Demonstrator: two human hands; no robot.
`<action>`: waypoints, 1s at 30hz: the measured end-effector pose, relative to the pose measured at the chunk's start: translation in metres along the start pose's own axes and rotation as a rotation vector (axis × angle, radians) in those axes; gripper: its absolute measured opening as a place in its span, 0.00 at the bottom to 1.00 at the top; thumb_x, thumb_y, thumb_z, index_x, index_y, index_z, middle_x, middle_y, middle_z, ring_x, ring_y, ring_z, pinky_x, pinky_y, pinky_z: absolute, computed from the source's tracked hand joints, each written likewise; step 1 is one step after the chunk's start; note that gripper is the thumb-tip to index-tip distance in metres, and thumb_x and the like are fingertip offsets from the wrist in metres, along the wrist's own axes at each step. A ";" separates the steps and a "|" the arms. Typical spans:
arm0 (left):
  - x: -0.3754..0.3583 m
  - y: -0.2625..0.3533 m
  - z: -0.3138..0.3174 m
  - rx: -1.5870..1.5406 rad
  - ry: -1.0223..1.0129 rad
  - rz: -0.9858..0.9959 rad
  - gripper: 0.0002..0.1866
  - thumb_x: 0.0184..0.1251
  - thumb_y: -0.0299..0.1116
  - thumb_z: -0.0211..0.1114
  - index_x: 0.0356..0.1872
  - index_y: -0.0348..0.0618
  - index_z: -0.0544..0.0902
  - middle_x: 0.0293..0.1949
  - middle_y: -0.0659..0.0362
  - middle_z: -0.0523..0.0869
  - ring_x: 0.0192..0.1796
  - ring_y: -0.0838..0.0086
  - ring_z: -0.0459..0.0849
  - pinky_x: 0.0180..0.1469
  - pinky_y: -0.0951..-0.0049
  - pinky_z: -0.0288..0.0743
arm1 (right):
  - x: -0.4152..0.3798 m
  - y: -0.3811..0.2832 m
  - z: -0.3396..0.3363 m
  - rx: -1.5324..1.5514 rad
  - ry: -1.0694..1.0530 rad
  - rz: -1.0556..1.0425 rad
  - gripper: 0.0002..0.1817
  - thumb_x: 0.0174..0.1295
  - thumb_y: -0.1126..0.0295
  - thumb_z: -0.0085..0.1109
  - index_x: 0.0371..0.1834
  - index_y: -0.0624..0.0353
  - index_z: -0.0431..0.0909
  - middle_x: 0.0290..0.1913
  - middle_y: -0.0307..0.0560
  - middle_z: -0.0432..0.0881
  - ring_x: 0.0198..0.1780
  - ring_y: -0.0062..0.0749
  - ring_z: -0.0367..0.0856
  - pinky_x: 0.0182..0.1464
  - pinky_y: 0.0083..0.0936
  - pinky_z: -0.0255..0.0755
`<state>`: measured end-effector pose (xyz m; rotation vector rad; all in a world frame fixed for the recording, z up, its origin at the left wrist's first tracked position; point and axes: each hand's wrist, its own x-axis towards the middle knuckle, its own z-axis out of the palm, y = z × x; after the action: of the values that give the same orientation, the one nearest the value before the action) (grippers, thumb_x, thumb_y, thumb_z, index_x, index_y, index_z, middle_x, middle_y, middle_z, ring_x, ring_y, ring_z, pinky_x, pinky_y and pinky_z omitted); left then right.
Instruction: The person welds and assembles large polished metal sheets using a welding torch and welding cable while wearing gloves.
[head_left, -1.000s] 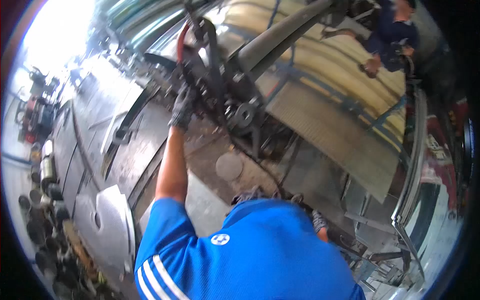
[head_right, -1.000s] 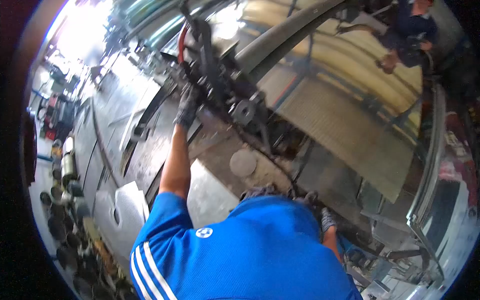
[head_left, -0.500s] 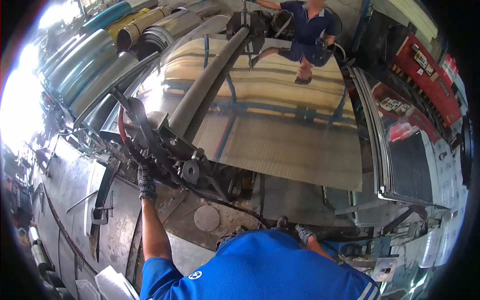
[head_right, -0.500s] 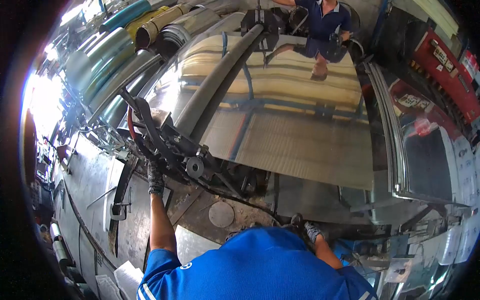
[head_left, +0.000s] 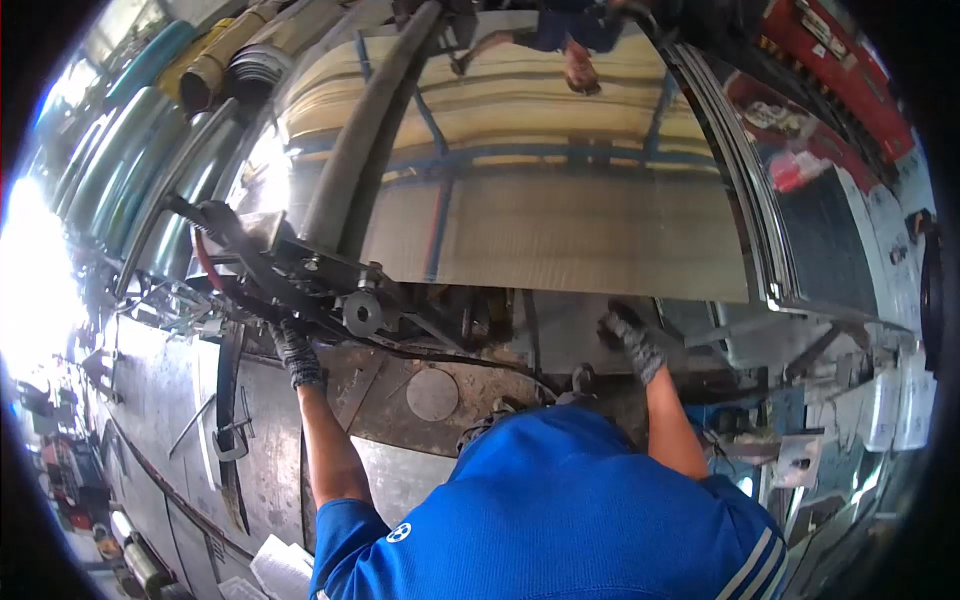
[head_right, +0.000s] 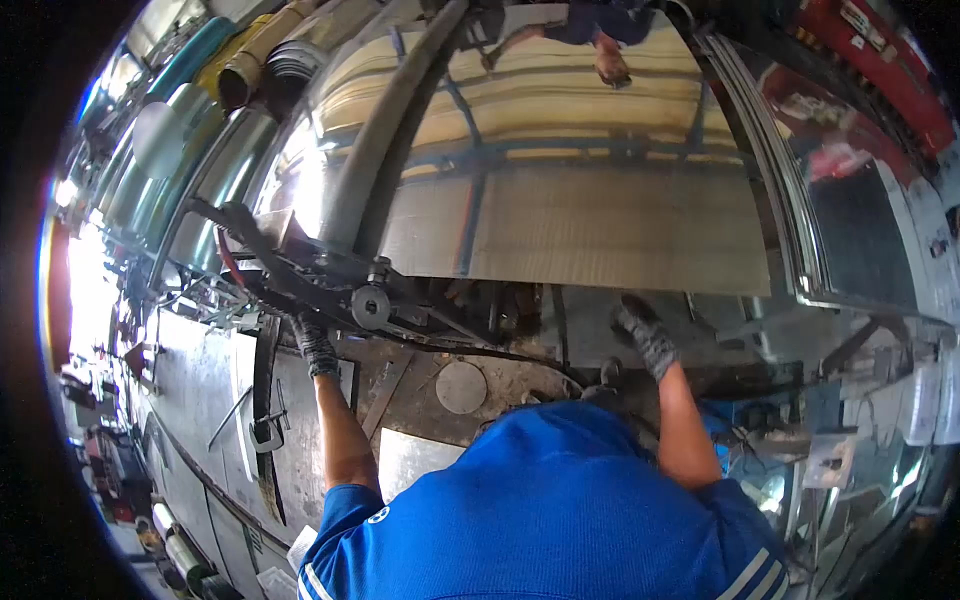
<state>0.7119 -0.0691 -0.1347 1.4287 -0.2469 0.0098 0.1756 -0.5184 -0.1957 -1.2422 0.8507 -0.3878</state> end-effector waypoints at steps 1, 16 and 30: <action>0.006 -0.002 -0.007 0.003 -0.026 -0.020 0.28 0.84 0.45 0.52 0.76 0.39 0.68 0.69 0.54 0.78 0.67 0.66 0.76 0.72 0.67 0.67 | 0.001 -0.011 -0.002 0.001 -0.010 -0.028 0.24 0.69 0.60 0.69 0.65 0.55 0.76 0.55 0.46 0.85 0.54 0.36 0.85 0.57 0.36 0.81; 0.000 0.157 -0.010 0.164 0.333 0.453 0.31 0.75 0.50 0.59 0.74 0.48 0.71 0.71 0.55 0.75 0.73 0.62 0.72 0.72 0.54 0.66 | 0.007 -0.043 -0.040 0.173 0.041 -0.244 0.28 0.70 0.63 0.68 0.70 0.59 0.74 0.63 0.47 0.82 0.64 0.34 0.79 0.66 0.38 0.78; 0.060 0.345 0.196 1.523 0.163 0.905 0.30 0.80 0.53 0.54 0.75 0.50 0.73 0.67 0.45 0.82 0.69 0.51 0.80 0.73 0.55 0.69 | -0.039 -0.121 -0.048 0.144 0.274 0.068 0.28 0.80 0.51 0.52 0.62 0.68 0.80 0.64 0.49 0.84 0.59 0.31 0.83 0.66 0.27 0.75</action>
<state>0.6851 -0.2194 0.2365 2.6430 -0.8356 1.2848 0.1367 -0.5616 -0.0730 -1.0378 1.0765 -0.5636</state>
